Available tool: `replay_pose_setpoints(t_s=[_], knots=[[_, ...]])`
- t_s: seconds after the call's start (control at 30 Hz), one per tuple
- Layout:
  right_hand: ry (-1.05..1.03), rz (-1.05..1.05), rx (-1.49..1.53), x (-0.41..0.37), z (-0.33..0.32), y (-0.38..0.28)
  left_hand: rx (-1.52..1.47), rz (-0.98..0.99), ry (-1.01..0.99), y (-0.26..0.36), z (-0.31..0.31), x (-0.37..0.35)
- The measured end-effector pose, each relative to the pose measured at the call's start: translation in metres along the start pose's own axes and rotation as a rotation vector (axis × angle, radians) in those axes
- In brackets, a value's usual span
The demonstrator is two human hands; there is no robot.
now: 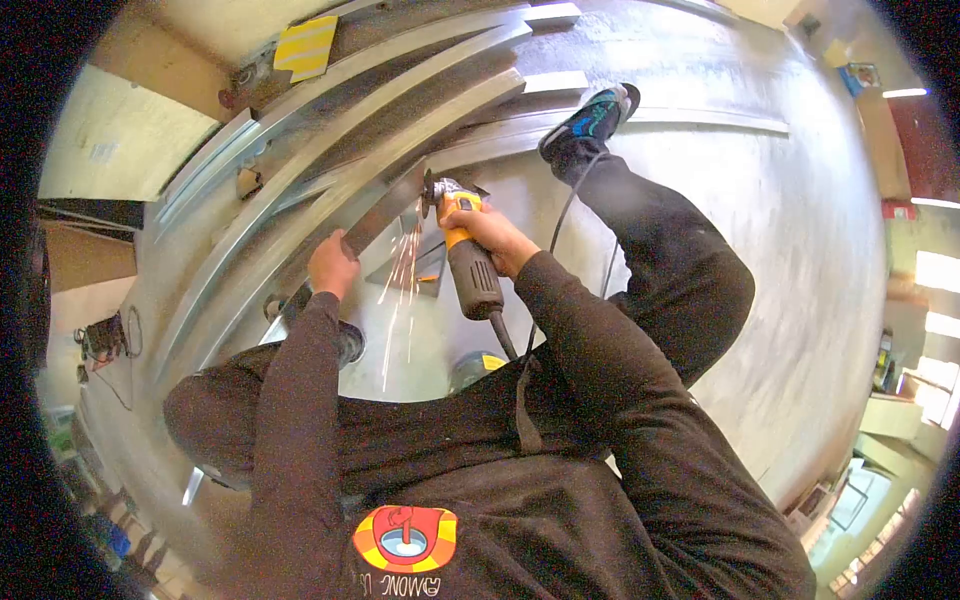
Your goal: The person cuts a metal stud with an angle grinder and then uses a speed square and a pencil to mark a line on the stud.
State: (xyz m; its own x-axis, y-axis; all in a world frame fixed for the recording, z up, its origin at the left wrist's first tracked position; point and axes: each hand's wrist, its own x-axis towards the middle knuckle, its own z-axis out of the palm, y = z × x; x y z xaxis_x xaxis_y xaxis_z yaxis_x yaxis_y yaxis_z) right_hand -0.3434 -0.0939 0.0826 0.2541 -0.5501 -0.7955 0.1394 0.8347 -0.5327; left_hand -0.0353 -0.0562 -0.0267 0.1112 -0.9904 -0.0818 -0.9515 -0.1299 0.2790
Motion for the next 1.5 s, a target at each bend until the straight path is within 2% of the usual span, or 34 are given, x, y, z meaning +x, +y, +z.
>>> replay_pose_setpoints(t_s=[0.4,0.6,0.73,0.83,0.93,1.03,1.07,1.2,1.23,1.3,1.33,1.4,1.47,1.5], knots=[[0.094,-0.175,-0.045,0.034,0.001,-0.014,0.046,-0.007,0.036,0.009,-0.003,-0.01],[0.046,-0.088,-0.083,0.009,0.004,-0.001,0.035,-0.001,0.058,0.004,0.003,-0.004],[0.072,-0.12,-0.051,0.019,0.008,-0.003,0.04,-0.035,0.043,0.006,0.0,-0.004],[0.1,-0.225,-0.07,0.026,0.008,-0.017,0.036,-0.042,-0.011,0.007,-0.001,-0.004],[0.091,-0.209,-0.05,0.025,0.008,-0.019,0.043,-0.035,-0.007,0.003,0.004,-0.003],[0.099,-0.169,-0.034,0.027,0.009,0.003,0.092,-0.043,0.042,0.0,0.012,0.001],[0.066,-0.219,-0.082,0.04,0.006,0.02,0.087,-0.055,0.035,-0.001,0.013,0.002],[0.101,-0.138,-0.06,0.01,0.025,0.04,0.054,-0.073,-0.009,0.008,-0.001,0.006],[0.09,-0.125,-0.088,0.006,0.024,0.043,0.053,-0.069,-0.005,0.014,-0.007,0.003],[0.077,-0.115,-0.115,0.008,0.019,0.049,0.149,0.056,0.193,0.024,-0.016,-0.006],[0.127,-0.164,-0.162,0.016,0.015,0.055,0.151,0.059,0.199,0.019,-0.008,-0.003],[0.17,-0.21,-0.209,0.028,0.005,0.059,0.283,0.005,0.099,0.009,0.006,0.004],[0.33,-0.325,-0.588,0.033,-0.011,0.049,0.251,0.015,0.036,0.008,-0.004,0.009],[0.385,-0.353,-0.668,0.031,-0.017,0.042,0.215,0.026,-0.025,0.009,-0.011,0.013]])
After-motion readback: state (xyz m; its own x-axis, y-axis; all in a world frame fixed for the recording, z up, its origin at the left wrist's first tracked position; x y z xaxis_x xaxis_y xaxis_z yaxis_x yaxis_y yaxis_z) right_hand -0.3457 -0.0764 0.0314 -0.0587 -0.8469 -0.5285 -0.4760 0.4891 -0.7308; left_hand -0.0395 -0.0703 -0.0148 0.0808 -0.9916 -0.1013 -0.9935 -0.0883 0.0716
